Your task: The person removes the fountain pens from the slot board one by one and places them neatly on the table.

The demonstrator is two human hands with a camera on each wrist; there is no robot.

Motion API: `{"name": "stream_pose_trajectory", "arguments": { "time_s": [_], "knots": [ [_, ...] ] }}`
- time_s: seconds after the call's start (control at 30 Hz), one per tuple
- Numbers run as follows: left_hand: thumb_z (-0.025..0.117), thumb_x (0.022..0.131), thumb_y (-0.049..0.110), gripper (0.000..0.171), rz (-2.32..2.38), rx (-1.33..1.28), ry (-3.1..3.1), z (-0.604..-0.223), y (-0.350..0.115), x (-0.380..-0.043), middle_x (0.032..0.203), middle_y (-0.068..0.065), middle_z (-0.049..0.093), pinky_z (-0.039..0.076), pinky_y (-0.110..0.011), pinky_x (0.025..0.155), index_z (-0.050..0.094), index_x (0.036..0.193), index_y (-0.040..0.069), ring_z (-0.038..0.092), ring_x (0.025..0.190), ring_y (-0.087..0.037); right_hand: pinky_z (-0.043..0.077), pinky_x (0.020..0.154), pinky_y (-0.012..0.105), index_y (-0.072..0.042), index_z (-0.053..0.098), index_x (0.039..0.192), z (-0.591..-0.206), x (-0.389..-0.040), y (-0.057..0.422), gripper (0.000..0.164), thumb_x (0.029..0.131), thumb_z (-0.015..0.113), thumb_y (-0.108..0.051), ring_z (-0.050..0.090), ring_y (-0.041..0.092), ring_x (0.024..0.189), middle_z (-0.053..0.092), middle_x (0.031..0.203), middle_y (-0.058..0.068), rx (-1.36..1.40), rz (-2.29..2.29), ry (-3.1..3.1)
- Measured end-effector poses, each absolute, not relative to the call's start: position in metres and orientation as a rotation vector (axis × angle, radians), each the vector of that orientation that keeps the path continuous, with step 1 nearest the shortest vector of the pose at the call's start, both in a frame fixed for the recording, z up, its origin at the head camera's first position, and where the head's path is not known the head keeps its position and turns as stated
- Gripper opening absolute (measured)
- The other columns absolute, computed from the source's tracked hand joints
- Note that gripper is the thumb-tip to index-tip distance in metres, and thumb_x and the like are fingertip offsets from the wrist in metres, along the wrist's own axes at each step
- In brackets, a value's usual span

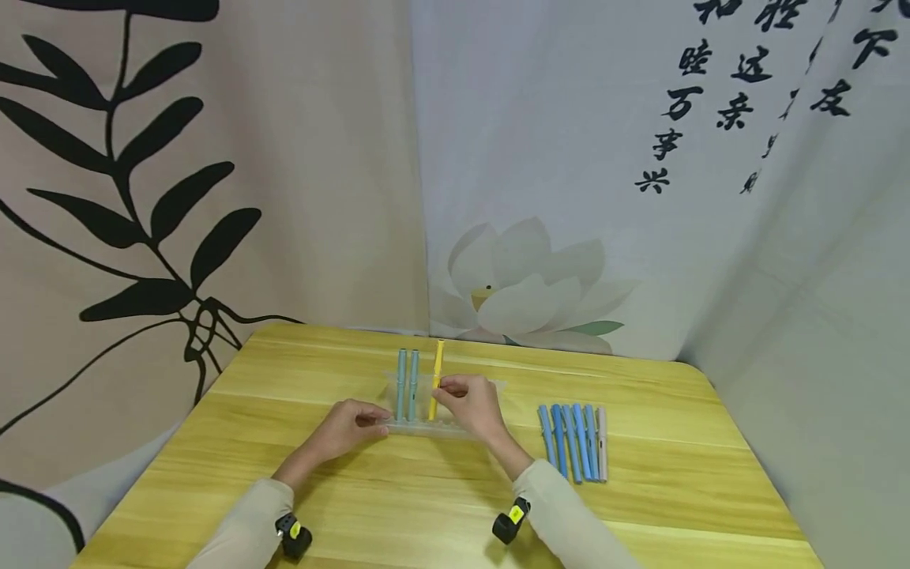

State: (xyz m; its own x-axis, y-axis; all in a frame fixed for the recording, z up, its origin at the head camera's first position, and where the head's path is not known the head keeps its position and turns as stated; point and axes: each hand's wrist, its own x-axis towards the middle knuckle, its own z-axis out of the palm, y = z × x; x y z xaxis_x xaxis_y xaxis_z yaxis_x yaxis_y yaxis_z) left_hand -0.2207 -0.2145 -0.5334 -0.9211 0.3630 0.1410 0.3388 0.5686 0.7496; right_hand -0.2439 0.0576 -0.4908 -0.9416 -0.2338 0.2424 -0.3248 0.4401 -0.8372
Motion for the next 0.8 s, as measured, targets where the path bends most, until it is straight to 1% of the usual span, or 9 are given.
{"name": "stream_pose_trajectory", "arguments": {
  "time_s": [0.1,0.33,0.57,0.8],
  "knots": [
    [0.074,0.096,0.019,0.026,1.306,0.624,2.761,-0.533,-0.216,-0.22,0.116,-0.009,0.075,0.058,-0.035,0.087,0.076,0.118,0.005,0.07,0.102,-0.024,0.06,0.075,0.029,-0.01,0.079,0.109,-0.488,-0.241,0.065,0.018,0.095,0.075,-0.021,0.074,0.015,0.088,0.078,0.098,0.003,0.509,1.536,-2.574],
    [0.074,0.095,0.021,0.026,1.308,0.592,2.741,-0.534,-0.217,-0.22,0.117,-0.007,0.075,0.056,-0.03,0.086,0.076,0.118,0.008,0.069,0.103,-0.022,0.06,0.075,0.032,-0.011,0.08,0.108,-0.484,-0.238,0.081,0.018,0.094,0.076,-0.021,0.074,0.016,0.087,0.078,0.097,0.002,0.478,1.527,-2.571],
    [0.074,0.095,0.021,0.026,1.306,0.591,2.731,-0.535,-0.217,-0.222,0.117,-0.008,0.075,0.055,-0.03,0.086,0.076,0.118,0.008,0.068,0.103,-0.022,0.06,0.078,0.032,-0.01,0.079,0.111,-0.483,-0.236,0.098,0.022,0.094,0.076,-0.024,0.074,0.017,0.088,0.078,0.098,0.003,0.457,1.558,-2.544],
    [0.074,0.095,0.02,0.026,1.31,0.584,2.729,-0.535,-0.215,-0.223,0.117,-0.008,0.075,0.055,-0.029,0.086,0.076,0.118,0.008,0.068,0.102,-0.021,0.06,0.078,0.033,-0.012,0.08,0.107,-0.479,-0.232,0.115,0.019,0.092,0.079,-0.022,0.073,0.016,0.087,0.078,0.095,0.001,0.37,1.595,-2.518]
  ]
}}
